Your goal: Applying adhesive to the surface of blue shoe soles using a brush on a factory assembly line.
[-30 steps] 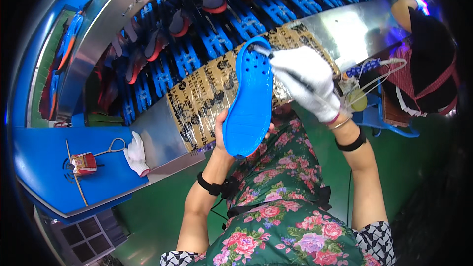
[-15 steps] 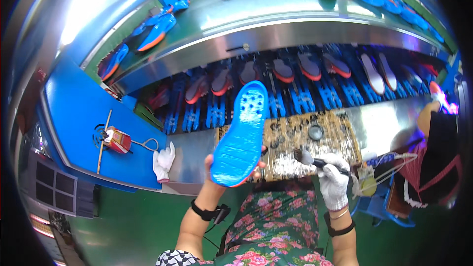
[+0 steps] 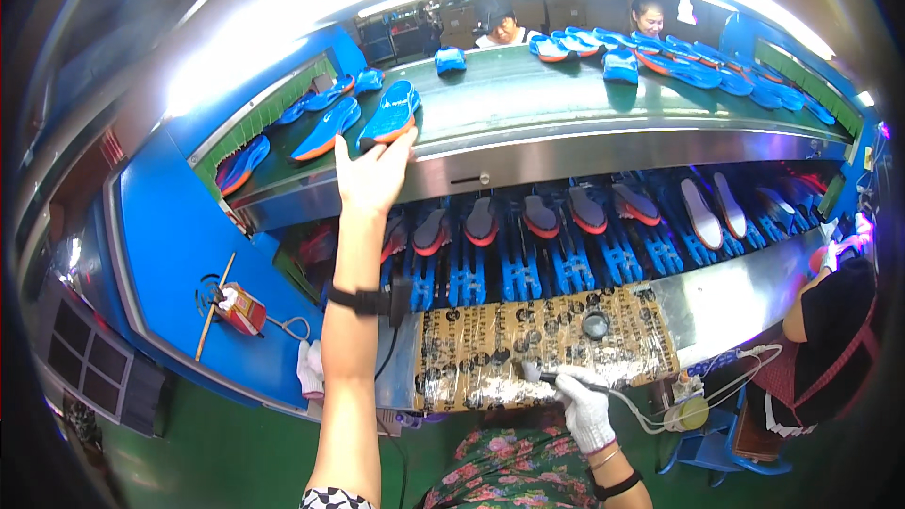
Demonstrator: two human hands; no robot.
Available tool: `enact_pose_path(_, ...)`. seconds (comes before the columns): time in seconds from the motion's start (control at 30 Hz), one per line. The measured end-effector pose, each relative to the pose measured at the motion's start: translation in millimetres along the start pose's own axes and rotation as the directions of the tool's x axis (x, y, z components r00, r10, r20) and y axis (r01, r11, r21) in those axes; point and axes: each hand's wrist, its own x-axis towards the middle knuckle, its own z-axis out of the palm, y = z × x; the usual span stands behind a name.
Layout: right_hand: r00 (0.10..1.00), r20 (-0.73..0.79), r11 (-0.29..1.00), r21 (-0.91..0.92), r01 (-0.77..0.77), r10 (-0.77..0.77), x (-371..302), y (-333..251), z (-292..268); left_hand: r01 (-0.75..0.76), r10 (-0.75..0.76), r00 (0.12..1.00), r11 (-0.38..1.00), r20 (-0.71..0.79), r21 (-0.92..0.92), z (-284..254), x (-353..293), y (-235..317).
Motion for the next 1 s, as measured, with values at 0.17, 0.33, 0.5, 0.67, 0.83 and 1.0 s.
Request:
enact_pose_path(0.17, 0.997, -0.069, 0.999, -0.017, 0.031, -0.032, -0.4, -3.4, -21.4, -0.374, 0.474, 0.689, -0.416, 0.549, 0.829, -33.7, -7.0, -114.9)
enact_pose_path(0.33, 0.998, -0.063, 1.0, -0.01, 0.022, -0.022, -4.5, 1.6, -20.5, 0.346, -0.118, 0.483, -0.885, 0.868, -0.312, 6.3, 18.1, -76.6)
enact_pose_path(0.5, 0.998, -0.064, 1.0, 0.01, 0.003, -0.003, -4.3, 4.9, -18.3, 0.396, 0.182, 0.697, -0.904, 0.693, -0.16, 23.2, 34.7, -44.7)
enact_pose_path(0.67, 0.997, -0.081, 1.0, -0.003, -0.005, 0.005, -3.0, -1.3, -27.3, 0.497, 0.165, 0.649, -0.831, 0.743, -0.25, 6.2, 40.2, -71.6)
enact_pose_path(0.83, 0.995, -0.098, 1.0, 0.025, 0.0, 0.002, 5.5, -10.2, -43.5, 0.288, -0.375, 0.633, -0.698, 0.678, -0.655, -47.8, 69.2, -113.4)
enact_pose_path(1.0, 0.987, -0.15, 0.997, 0.043, 0.071, -0.064, 14.1, -29.1, -60.3, -0.189, -0.329, 0.899, -0.888, 0.29, -0.42, -152.2, 160.9, -213.6)
